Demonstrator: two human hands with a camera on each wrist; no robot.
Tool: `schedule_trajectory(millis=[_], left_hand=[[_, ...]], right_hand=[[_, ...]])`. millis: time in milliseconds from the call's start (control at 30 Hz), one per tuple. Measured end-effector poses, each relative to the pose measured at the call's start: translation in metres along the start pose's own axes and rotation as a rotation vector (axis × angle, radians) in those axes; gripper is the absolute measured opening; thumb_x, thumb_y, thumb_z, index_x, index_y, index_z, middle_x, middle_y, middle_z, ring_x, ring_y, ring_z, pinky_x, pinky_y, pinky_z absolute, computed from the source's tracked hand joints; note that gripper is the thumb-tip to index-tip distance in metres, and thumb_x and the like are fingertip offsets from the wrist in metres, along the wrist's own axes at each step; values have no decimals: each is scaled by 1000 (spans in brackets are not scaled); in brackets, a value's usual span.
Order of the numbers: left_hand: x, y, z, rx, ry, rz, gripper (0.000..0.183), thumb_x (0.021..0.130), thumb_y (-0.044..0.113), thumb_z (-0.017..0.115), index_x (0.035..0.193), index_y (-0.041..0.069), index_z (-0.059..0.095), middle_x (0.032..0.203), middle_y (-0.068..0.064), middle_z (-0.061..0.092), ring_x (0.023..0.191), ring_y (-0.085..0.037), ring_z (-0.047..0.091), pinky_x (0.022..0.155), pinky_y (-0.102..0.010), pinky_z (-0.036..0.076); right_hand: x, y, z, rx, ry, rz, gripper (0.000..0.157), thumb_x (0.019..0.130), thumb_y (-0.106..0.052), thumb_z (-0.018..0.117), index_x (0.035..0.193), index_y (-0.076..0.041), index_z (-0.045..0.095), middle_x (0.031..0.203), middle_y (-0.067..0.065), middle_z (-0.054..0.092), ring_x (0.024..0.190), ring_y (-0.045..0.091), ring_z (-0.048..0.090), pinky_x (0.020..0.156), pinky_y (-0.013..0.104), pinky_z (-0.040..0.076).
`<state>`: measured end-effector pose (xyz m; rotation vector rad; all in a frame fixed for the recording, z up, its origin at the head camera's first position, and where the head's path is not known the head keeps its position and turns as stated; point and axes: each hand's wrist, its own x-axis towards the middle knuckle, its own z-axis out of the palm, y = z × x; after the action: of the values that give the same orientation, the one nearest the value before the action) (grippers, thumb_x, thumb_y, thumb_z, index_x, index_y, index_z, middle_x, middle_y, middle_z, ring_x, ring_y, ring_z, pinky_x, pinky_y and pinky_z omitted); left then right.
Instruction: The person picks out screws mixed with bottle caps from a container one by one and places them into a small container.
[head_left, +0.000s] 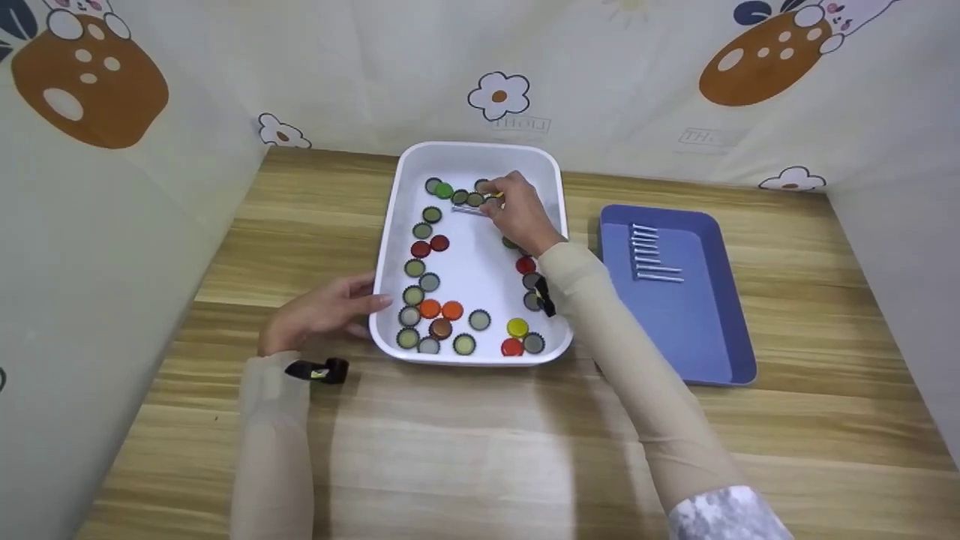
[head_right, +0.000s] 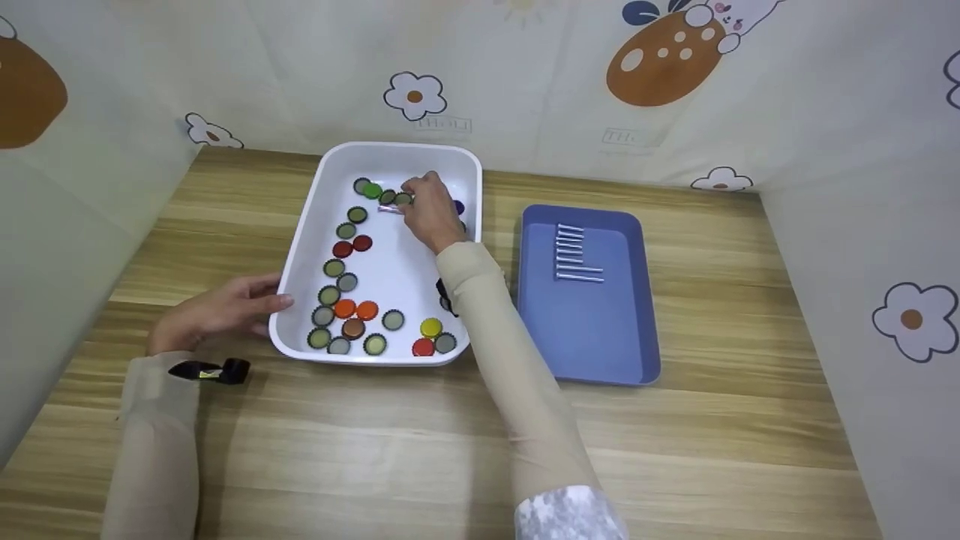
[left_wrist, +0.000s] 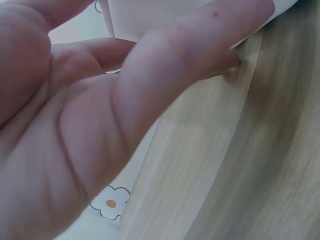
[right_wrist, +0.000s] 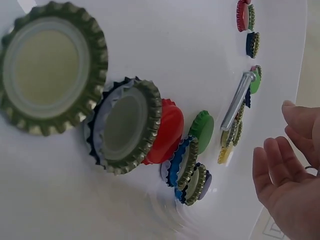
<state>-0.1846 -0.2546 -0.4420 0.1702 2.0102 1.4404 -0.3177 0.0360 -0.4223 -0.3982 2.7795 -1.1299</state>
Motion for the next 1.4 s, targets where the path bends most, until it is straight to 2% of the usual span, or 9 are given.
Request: schedule_trajectory(millis=[167,367,567,867,1100,1200,1400], left_hand=[[0,-1,0,-12,-12,5,61,101,33,60,155,12,37,138,-21,60,112,-30,69,91,-39,62],[1,0,0,-8,0,7,63,102,30,59,155,7,35,141,-24,57,112,-27,69,90,-39,63],[0,0,0,1,21,-5,62,101,31,59,155,8,36,138,-24,59,109,-26,70,90,-39,63],[-1,0,0,-5,3,18,63,102,31,59,155,8,35,140,-25,56,114,-32,68,91,-40,62],[0,3,1,-7,17,-6,62,101,32,59,155,11,36,140,-23,58,112,-29,69,91,-40,62],[0,2,1,-8,16,-13,63,101,34,60,155,11,36,139,-22,59,112,-28,69,91,-39,62],[0,0,0,-25,3,4,63,102,32,58,155,7,36,136,-24,61,109,-28,71,91,-40,62]], right_hand=[[3,-1,6,-91,-34,27,34,97,-12,66,130,-2,65,126,15,55,117,26,55,106,35,50],[5,0,8,-227,2,-17,29,94,-11,68,122,-2,69,122,14,57,117,28,55,107,37,48],[7,-1,10,-271,-7,12,26,95,-11,67,119,-1,70,121,15,58,115,29,56,104,37,51],[11,0,15,-379,-16,61,24,95,-8,65,116,-2,72,121,18,59,116,33,58,103,41,52],[11,-2,15,-475,-71,87,21,96,-10,63,112,-1,73,123,18,60,116,33,58,100,43,54],[11,-4,19,-526,-89,84,19,97,-13,63,109,0,72,122,19,61,116,33,58,99,43,54],[11,-3,22,-610,-73,36,20,96,-13,63,107,1,72,117,20,67,112,37,61,94,48,57]])
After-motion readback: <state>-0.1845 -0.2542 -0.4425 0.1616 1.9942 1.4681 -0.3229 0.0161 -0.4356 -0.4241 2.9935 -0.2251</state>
